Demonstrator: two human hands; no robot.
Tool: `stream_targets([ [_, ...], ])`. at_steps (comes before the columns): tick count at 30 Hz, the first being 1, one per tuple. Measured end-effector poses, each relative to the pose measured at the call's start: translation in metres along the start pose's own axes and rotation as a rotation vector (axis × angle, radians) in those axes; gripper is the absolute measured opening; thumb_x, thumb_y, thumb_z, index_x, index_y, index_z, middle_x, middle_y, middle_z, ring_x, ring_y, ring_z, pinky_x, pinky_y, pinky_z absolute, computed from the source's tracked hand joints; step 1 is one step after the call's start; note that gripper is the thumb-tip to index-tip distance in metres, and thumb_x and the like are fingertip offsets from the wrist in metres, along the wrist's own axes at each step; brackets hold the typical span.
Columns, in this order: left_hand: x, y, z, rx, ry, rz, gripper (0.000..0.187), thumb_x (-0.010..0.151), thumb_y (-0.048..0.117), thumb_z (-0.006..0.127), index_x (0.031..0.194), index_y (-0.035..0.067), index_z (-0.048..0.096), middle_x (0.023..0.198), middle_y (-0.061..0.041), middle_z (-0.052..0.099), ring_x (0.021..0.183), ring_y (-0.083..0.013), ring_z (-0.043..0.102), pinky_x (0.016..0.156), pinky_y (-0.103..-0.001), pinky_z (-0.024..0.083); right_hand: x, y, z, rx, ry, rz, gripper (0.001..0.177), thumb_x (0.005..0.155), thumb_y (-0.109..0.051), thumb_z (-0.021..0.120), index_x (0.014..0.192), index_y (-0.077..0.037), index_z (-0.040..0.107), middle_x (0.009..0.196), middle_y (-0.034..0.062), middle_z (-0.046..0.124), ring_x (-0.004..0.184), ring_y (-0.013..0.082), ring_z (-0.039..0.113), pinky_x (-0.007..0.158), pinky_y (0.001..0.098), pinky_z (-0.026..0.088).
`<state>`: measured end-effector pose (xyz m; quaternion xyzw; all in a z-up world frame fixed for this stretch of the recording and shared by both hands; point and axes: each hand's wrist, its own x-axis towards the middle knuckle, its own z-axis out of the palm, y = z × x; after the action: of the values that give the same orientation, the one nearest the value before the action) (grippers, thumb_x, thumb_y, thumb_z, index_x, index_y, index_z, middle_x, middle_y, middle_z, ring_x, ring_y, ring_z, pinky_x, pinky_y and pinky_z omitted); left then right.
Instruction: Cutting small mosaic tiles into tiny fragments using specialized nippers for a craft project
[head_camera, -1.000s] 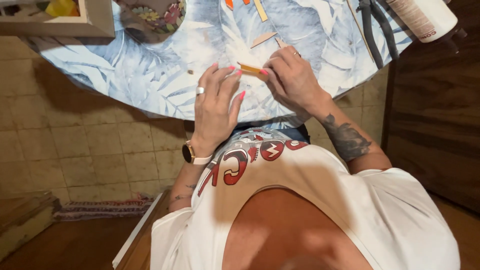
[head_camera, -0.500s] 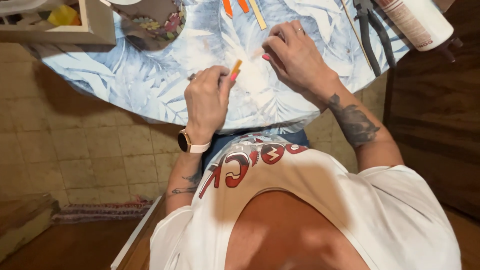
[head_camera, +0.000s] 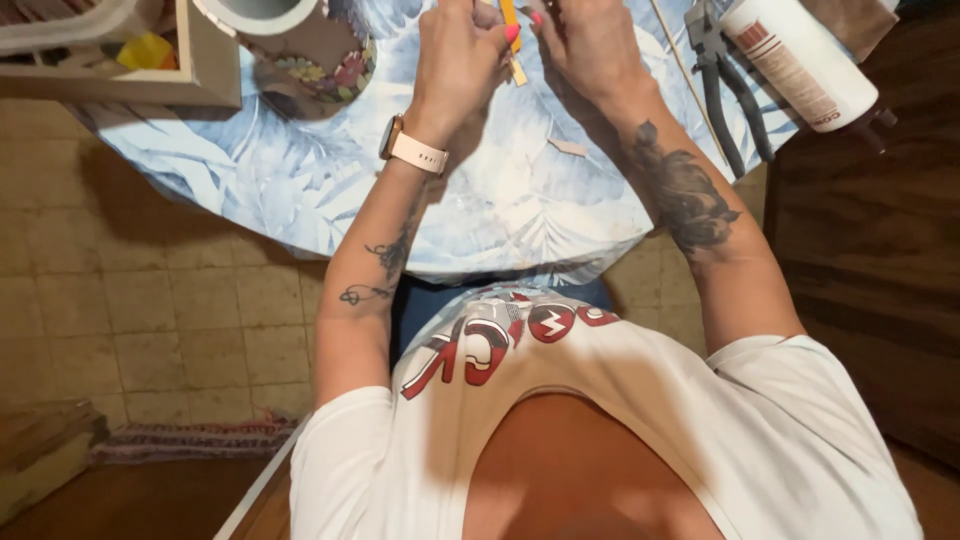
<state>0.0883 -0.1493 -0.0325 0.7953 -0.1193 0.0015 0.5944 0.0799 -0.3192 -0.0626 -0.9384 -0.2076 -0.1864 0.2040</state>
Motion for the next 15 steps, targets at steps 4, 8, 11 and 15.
stream_targets([
  [4, -0.003, 0.002, -0.006, -0.007, -0.026, -0.113, 0.016, 0.065, 0.002, 0.055, 0.051, 0.007, 0.050, 0.049, -0.001, 0.059, 0.039, -0.0085, 0.058, 0.030, -0.022, 0.048, 0.002, 0.000, -0.002, -0.039, 0.007, -0.057, 0.013, 0.091, -0.011, 0.051, 0.082, -0.003, 0.046, 0.070, 0.0139, 0.052, 0.059, 0.0323, 0.049, 0.048, 0.0389, 0.037],
  [8, 0.003, -0.015, -0.010, 0.062, -0.020, 0.014, 0.014, 0.069, 0.005, 0.062, 0.080, 0.006, 0.053, 0.061, -0.001, 0.062, 0.054, -0.0115, 0.063, 0.048, -0.025, 0.053, 0.000, 0.019, 0.009, 0.162, 0.115, -0.040, 0.015, 0.092, -0.005, 0.043, 0.078, -0.001, 0.048, 0.069, 0.0125, 0.051, 0.059, 0.0262, 0.046, 0.054, 0.0354, 0.034],
  [11, 0.015, -0.029, 0.000, 0.161, -0.024, 0.068, 0.009, 0.068, 0.009, 0.062, 0.064, 0.008, 0.053, 0.056, 0.000, 0.064, 0.052, -0.0106, 0.062, 0.050, -0.027, 0.047, -0.004, 0.026, 0.021, 0.332, 0.118, 0.156, 0.017, 0.090, -0.008, 0.045, 0.075, -0.003, 0.049, 0.067, 0.0090, 0.053, 0.059, 0.0189, 0.048, 0.053, 0.0324, 0.035],
  [15, 0.029, -0.017, 0.011, 0.146, -0.105, 0.050, 0.025, 0.075, 0.011, 0.049, 0.051, 0.011, 0.046, 0.043, 0.001, 0.056, 0.038, -0.0080, 0.056, 0.042, -0.026, 0.046, -0.003, 0.032, 0.036, 0.481, 0.185, 0.451, 0.029, 0.086, -0.009, 0.053, 0.059, -0.009, 0.043, 0.049, 0.0012, 0.048, 0.042, 0.0068, 0.048, 0.037, 0.0246, 0.031],
])
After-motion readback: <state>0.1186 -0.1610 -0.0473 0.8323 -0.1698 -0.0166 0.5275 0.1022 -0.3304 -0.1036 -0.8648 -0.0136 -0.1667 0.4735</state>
